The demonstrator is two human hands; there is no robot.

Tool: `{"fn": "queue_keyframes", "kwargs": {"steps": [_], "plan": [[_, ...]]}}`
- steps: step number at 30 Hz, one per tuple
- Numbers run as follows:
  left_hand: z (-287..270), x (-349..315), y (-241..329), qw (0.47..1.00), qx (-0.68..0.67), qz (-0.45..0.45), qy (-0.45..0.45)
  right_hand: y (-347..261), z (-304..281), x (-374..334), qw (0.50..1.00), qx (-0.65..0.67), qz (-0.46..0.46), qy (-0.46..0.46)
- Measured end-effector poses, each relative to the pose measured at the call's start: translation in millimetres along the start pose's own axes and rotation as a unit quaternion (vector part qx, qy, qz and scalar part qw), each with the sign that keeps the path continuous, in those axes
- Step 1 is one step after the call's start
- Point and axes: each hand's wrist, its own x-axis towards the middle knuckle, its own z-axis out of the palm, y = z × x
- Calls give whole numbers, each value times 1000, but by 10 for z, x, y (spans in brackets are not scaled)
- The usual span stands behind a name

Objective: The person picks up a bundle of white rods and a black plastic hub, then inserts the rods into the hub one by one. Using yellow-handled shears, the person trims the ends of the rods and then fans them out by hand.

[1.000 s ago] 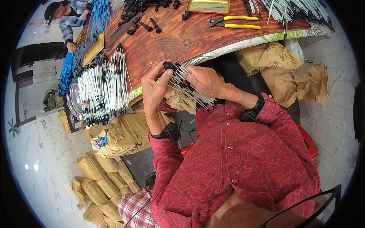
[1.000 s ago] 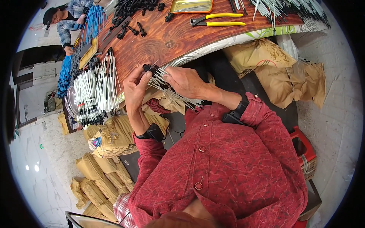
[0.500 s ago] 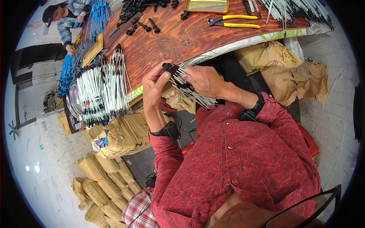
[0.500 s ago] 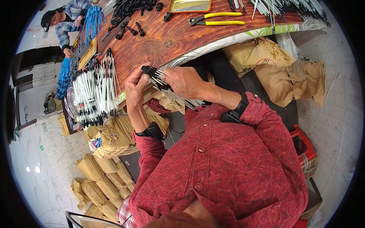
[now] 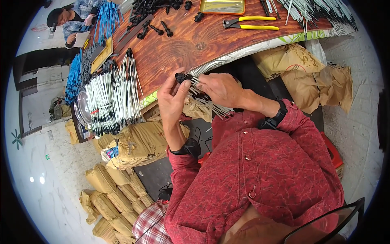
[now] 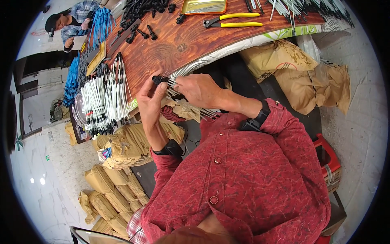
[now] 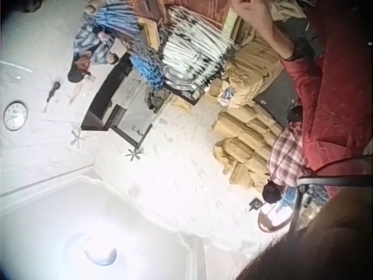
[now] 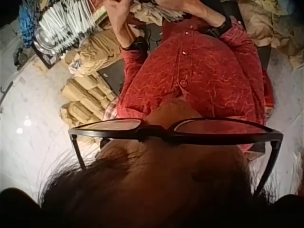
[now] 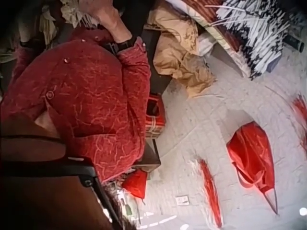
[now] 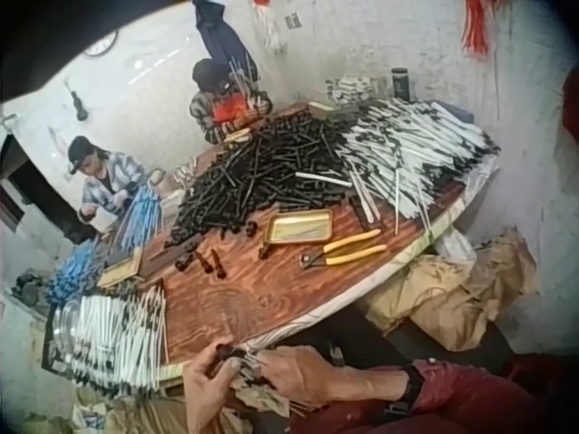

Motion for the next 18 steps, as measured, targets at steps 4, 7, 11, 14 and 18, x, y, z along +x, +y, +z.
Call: {"fn": "queue_keyframes", "kwargs": {"steps": [4, 7, 11, 14, 18], "plan": [[-130, 56, 39, 998, -17, 12, -65, 37, -61, 23, 996, 75, 0, -56], [-184, 97, -25, 995, -20, 16, -100, 65, 8, 11, 997, 56, -1, -44], [-165, 102, -58, 996, -10, 11, -91, 12, 127, -19, 998, -6, -1, 57], [-162, 109, -83, 997, 3, 10, -77, 21, 170, -8, 997, -40, -3, 70], [-145, 119, -72, 998, 21, 8, -61, 55, 251, 36, 993, -71, -10, 96]]}}
